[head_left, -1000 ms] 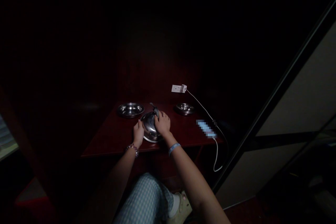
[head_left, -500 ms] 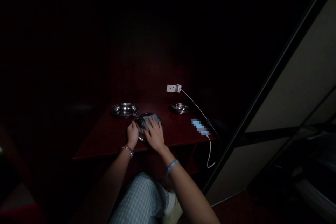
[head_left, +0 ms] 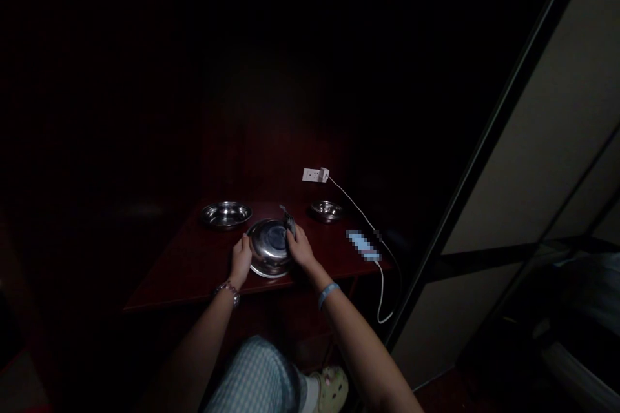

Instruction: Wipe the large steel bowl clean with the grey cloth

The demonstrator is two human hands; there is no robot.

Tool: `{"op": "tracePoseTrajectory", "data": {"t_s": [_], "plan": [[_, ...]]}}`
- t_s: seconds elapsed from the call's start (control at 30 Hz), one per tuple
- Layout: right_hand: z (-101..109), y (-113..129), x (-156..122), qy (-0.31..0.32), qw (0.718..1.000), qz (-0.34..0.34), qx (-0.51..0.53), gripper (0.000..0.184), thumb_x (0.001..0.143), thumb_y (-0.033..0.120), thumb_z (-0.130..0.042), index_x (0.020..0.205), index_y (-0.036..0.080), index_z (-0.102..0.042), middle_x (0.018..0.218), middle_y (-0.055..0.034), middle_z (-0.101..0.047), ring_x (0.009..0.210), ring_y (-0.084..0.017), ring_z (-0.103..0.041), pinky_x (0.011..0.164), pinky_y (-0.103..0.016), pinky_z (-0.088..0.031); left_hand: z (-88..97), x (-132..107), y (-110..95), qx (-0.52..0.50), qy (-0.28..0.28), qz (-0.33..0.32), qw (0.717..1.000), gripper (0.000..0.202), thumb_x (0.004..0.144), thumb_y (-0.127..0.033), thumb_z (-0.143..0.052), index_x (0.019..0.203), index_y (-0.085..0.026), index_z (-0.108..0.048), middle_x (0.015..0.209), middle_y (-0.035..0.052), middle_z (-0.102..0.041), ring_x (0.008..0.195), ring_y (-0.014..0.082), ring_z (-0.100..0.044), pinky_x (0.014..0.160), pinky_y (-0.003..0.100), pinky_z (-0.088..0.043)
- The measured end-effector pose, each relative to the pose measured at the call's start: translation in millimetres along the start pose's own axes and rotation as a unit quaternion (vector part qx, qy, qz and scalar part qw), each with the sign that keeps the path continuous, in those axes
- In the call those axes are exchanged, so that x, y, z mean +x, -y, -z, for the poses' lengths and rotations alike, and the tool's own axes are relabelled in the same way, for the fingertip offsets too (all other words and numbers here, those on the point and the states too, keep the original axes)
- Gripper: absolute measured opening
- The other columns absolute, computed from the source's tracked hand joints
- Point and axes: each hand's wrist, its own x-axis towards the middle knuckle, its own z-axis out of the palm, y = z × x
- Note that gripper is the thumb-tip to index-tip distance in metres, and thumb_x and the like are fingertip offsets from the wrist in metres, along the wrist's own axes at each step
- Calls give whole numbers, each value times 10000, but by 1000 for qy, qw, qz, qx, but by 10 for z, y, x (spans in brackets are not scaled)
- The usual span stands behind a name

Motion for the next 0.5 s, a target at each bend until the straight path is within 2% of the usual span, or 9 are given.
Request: {"op": "tracePoseTrajectory", "data": {"t_s": [0.03, 0.1, 0.17, 0.27, 0.37, 0.5], "plan": [[-15, 106, 77, 4, 1000, -17, -19, 492, 1059, 338, -414, 1514, 189, -526, 1529, -145, -572, 1395, -244, -560, 1170, -417, -442, -2, -6, -16, 11, -2, 1, 1000, 543, 835, -718, -593, 663, -204, -619, 587, 24, -608, 613, 190, -573, 615, 300, -460], [-82, 320, 154, 7, 998, -6, -62, 494, 1048, 346, -452, 1516, 206, -525, 1580, -152, -517, 1447, -283, -503, 1206, -508, -389, -1, -9, -39, 23, -7, 6, 1000, 528, 842, -704, -586, 686, -202, -633, 617, 38, -641, 644, 200, -602, 636, 308, -478], [-176, 502, 125, 9, 995, 41, -87, 491, 1044, 340, -475, 1523, 239, -518, 1613, -139, -479, 1495, -297, -440, 1235, -573, -324, 13, 3, -37, 21, -13, 16, 1000, 509, 843, -686, -587, 707, -198, -640, 659, 55, -673, 665, 205, -623, 662, 318, -492], [-283, 650, -74, 32, 987, 122, -101, 527, 1041, 342, -497, 1558, 241, -477, 1669, -124, -390, 1542, -297, -371, 1256, -563, -301, 48, 38, 9, 9, -16, 30, 999, 476, 817, -654, -605, 753, -185, -660, 705, 64, -694, 675, 202, -628, 692, 328, -500], [-260, 625, -363, 70, 977, 172, -107, 568, 1051, 364, -497, 1604, 287, -397, 1714, -74, -300, 1576, -275, -307, 1278, -528, -281, 70, 52, 60, -17, -2, 20, 1000, 459, 760, -632, -652, 768, -174, -675, 741, 64, -708, 695, 195, -627, 715, 324, -507], [-23, 411, -731, 124, 961, 222, -110, 581, 1065, 377, -478, 1625, 296, -349, 1740, -37, -223, 1603, -266, -236, 1300, -522, -248, 59, 19, 52, -37, 6, 10, 999, 526, 794, -700, -599, 684, -188, -636, 687, 52, -684, 656, 187, -615, 678, 314, -514]]}}
